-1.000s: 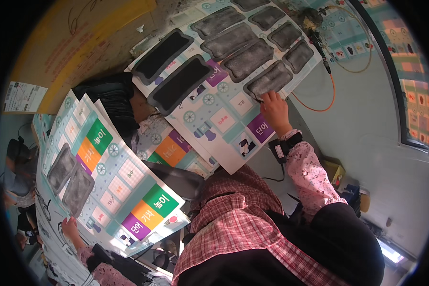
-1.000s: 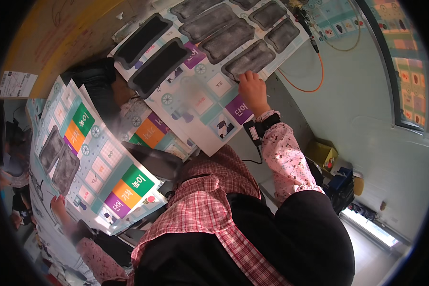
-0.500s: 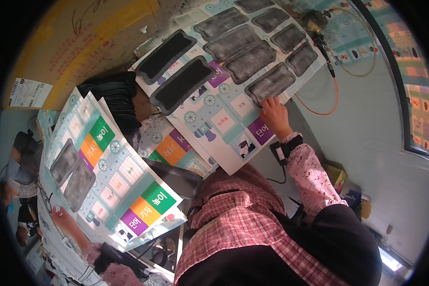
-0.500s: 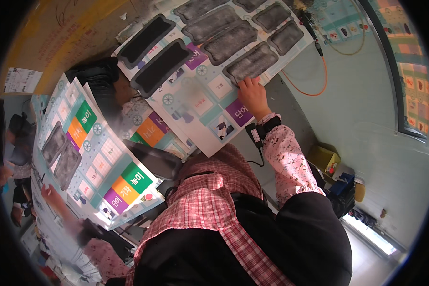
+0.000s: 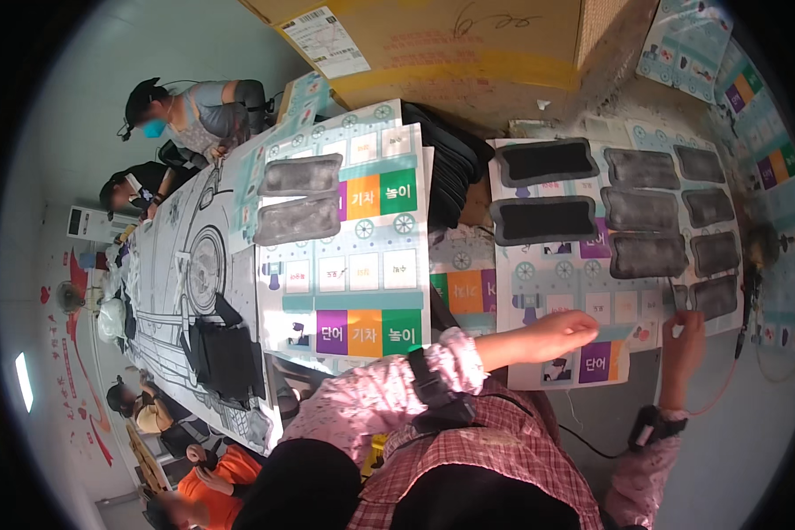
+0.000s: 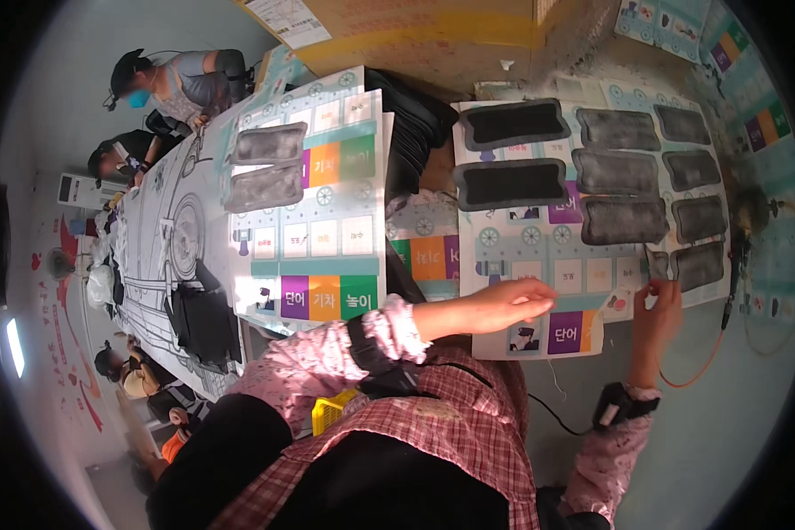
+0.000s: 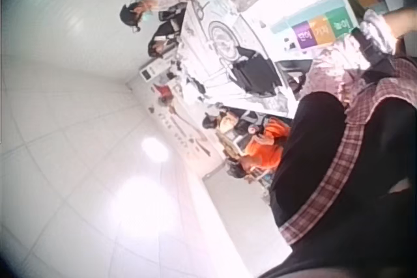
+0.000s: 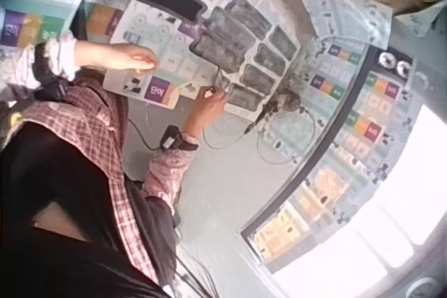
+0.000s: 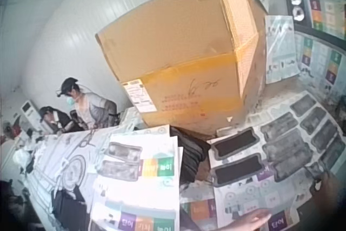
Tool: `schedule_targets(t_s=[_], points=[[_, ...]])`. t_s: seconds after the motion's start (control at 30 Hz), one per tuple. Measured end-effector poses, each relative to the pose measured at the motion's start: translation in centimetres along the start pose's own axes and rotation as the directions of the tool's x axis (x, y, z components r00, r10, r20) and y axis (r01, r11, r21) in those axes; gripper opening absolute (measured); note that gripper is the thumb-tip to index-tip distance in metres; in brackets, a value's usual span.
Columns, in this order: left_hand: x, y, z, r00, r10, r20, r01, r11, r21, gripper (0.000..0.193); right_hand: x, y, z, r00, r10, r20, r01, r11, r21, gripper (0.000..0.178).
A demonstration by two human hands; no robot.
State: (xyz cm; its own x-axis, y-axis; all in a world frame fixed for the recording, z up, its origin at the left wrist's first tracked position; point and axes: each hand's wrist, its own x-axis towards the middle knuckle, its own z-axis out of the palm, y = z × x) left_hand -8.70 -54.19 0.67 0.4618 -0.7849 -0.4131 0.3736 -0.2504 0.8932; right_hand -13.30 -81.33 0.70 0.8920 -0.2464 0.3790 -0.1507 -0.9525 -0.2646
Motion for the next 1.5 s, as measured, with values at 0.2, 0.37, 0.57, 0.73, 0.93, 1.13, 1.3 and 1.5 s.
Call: schedule_targets(t_s=[0.2,0.37,0.57,0.73,0.93,1.13,1.3,1.5], points=[[2.0,1.4,1.7,0.995,-0.034,0.09,0.089,0.676,-0.732,0.087,3.6,-10.3,-7.6,0.964,-0.264,0.024,0.264,0.965,0.012,0.016],[-5.0,1.7,-3.9,0.973,0.23,0.006,-0.055,0.26,-0.964,0.099,2.0,-23.9,-8.1,0.851,-0.515,0.104,0.487,0.847,0.213,0.015],[-21.9,-0.6,-12.9,0.794,0.567,-0.22,-0.289,0.034,-0.957,0.086,-2.6,-37.9,-4.1,0.577,-0.817,0.015,0.775,0.552,0.308,0.011],[-33.4,-4.3,-18.8,0.916,0.142,-0.375,-0.4,0.402,-0.824,0.091,-8.2,-47.8,0.9,0.42,-0.905,0.071,0.856,0.42,0.302,0.016],[-40.0,-10.0,-25.5,0.958,-0.108,-0.265,-0.208,0.373,-0.904,0.081,-13.7,-57.3,5.1,0.274,-0.952,0.138,0.898,0.305,0.316,0.014],[-41.3,-11.5,-32.0,0.956,-0.267,-0.122,0.012,0.452,-0.892,0.066,-13.4,-62.2,10.5,0.297,-0.947,0.123,0.831,0.32,0.454,0.009],[-43.6,-9.8,-32.4,0.825,-0.29,-0.485,0.093,0.916,-0.391,0.046,-13.7,-62.7,13.2,0.382,-0.922,-0.065,0.853,0.325,0.409,0.01],[-43.4,-12.1,-32.0,0.643,-0.292,-0.708,0.288,0.949,-0.13,0.027,-13.5,-61.8,13.0,0.267,-0.96,0.079,0.913,0.279,0.299,0.009]])
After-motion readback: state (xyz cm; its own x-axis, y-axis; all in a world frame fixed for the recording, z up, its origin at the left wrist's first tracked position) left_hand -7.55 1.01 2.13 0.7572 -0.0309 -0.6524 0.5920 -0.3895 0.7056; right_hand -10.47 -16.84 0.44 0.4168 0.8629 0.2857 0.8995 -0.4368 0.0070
